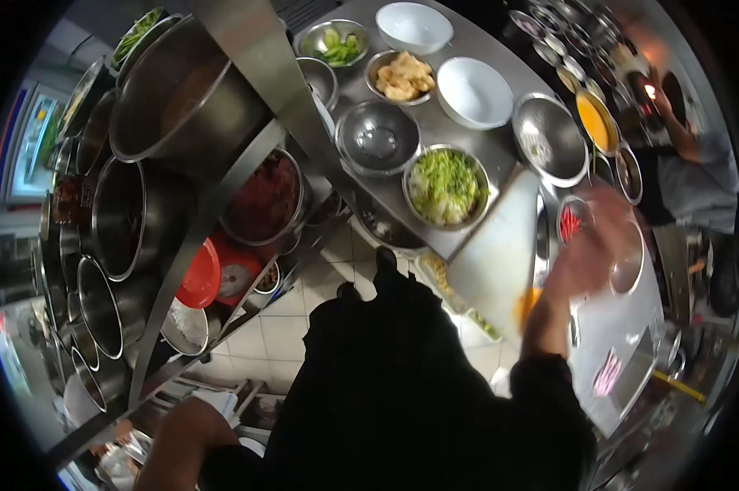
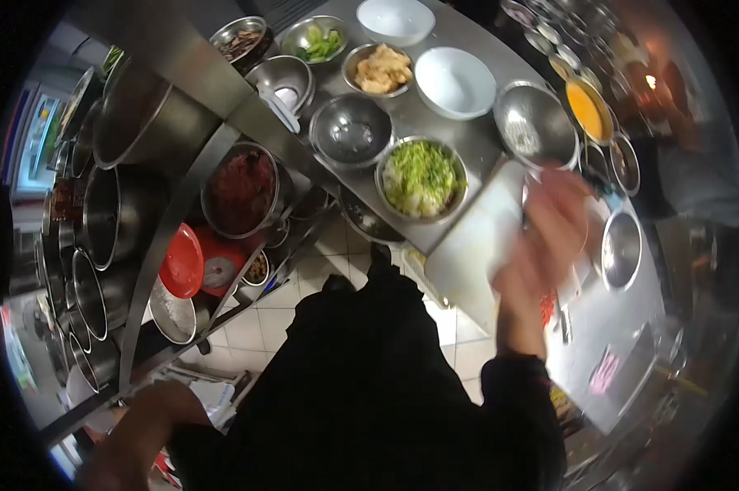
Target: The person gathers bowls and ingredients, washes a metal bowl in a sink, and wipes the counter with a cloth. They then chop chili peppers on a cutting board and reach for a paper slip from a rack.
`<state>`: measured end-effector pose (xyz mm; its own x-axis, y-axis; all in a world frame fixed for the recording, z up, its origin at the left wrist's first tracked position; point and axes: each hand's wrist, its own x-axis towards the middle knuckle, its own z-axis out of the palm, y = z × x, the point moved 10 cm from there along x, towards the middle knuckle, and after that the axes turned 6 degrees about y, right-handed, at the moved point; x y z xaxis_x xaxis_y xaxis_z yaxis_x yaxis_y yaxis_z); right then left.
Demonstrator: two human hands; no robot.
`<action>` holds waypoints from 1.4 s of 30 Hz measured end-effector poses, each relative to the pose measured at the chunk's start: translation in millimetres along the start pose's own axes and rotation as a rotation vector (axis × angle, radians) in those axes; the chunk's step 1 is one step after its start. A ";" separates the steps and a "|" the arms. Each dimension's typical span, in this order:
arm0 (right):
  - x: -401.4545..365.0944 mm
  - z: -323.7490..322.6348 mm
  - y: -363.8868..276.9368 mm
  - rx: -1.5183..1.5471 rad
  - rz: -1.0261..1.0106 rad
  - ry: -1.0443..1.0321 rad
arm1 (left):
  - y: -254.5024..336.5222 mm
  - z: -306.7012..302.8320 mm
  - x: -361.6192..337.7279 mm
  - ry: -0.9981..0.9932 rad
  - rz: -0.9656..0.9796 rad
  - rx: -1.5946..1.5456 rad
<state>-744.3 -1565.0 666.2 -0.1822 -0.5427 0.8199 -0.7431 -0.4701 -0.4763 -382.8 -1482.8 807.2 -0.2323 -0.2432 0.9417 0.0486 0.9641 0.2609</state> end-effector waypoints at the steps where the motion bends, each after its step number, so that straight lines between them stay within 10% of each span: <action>1: -7.2 43.4 39.0 -0.180 0.099 -0.154 | -20.0 3.7 -19.8 0.040 -0.107 0.066; 4: -70.6 84.5 165.6 -0.155 0.359 -0.299 | -120.8 39.3 -159.5 -0.111 -1.001 0.426; 6: -96.9 100.5 209.9 -0.167 0.497 -0.371 | -161.1 98.9 -241.4 -0.224 -1.340 0.093; 10: -144.8 132.4 253.4 -0.270 0.674 -0.610 | -157.5 158.7 -310.1 -0.264 -1.613 -0.034; 17: -147.0 153.6 266.4 -0.241 0.716 -0.611 | -167.1 107.2 -412.2 -0.085 -1.770 0.246; 23: -133.8 172.6 263.8 -0.039 0.798 -0.681 | -107.9 86.5 -532.6 -0.502 -1.667 0.779; 28: -50.0 171.0 234.6 -0.361 0.236 -0.415 | -109.4 86.3 -520.9 -0.398 -1.705 0.881; 32: -55.3 247.3 219.3 -0.506 -0.184 -0.676 | -105.5 83.2 -535.5 -0.322 -1.638 0.861; 42: -61.2 320.6 211.2 -0.448 -0.595 -0.721 | -93.0 74.0 -557.9 -0.185 -1.572 0.886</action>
<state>-683.6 -1854.3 413.6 0.6120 -0.6645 0.4289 -0.7849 -0.5767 0.2266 -329.6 -1429.0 241.9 0.3574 -0.9293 -0.0929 -0.7592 -0.3470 0.5507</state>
